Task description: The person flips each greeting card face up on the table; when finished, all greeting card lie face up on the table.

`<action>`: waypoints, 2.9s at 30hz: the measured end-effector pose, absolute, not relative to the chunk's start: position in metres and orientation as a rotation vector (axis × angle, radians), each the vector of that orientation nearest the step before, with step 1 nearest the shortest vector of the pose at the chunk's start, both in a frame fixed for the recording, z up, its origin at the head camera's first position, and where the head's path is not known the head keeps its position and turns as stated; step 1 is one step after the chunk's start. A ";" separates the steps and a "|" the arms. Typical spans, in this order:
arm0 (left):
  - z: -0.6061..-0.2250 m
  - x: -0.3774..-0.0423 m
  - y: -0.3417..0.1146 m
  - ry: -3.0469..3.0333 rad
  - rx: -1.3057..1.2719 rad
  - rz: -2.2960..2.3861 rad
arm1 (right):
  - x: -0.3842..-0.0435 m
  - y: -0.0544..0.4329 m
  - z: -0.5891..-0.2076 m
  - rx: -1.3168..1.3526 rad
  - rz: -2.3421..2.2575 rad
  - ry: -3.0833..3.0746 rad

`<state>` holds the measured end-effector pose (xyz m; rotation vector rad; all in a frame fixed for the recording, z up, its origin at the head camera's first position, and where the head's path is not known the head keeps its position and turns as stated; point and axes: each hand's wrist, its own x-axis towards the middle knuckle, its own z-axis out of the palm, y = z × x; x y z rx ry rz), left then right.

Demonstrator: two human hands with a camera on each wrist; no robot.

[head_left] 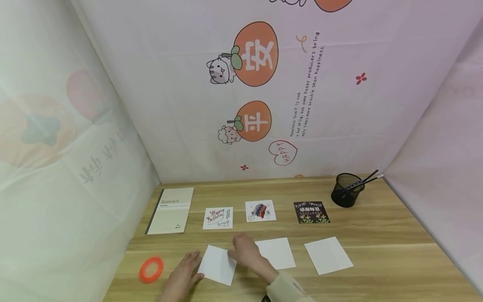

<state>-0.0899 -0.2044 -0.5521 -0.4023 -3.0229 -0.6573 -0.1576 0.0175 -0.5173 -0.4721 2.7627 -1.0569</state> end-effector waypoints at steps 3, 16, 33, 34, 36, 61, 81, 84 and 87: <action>-0.552 -0.090 -0.204 -3.030 -0.397 -0.658 | -0.158 0.021 -0.510 -0.413 -1.200 2.651; -0.549 -0.090 -0.201 -3.034 -0.421 -0.657 | -0.159 0.029 -0.499 -0.192 -1.567 2.268; -0.552 -0.092 -0.199 -3.011 -0.409 -0.636 | -0.163 0.041 -0.513 0.080 -1.999 1.741; -0.552 -0.092 -0.199 -3.013 -0.404 -0.638 | -0.162 0.041 -0.513 0.106 -2.017 1.709; -0.552 -0.092 -0.199 -3.010 -0.399 -0.643 | -0.163 0.041 -0.514 0.145 -2.051 1.645; -0.554 -0.092 -0.200 -3.015 -0.459 -0.598 | -0.168 0.021 -0.510 -0.201 -1.855 2.083; -0.552 -0.089 -0.199 -3.005 -0.470 -0.632 | -0.160 0.004 -0.519 -0.210 -1.863 1.925; -0.552 -0.089 -0.200 -3.018 -0.471 -0.631 | -0.161 0.005 -0.519 -0.204 -1.873 1.887; -0.551 -0.088 -0.200 -3.024 -0.470 -0.632 | -0.161 0.007 -0.519 -0.213 -1.874 1.863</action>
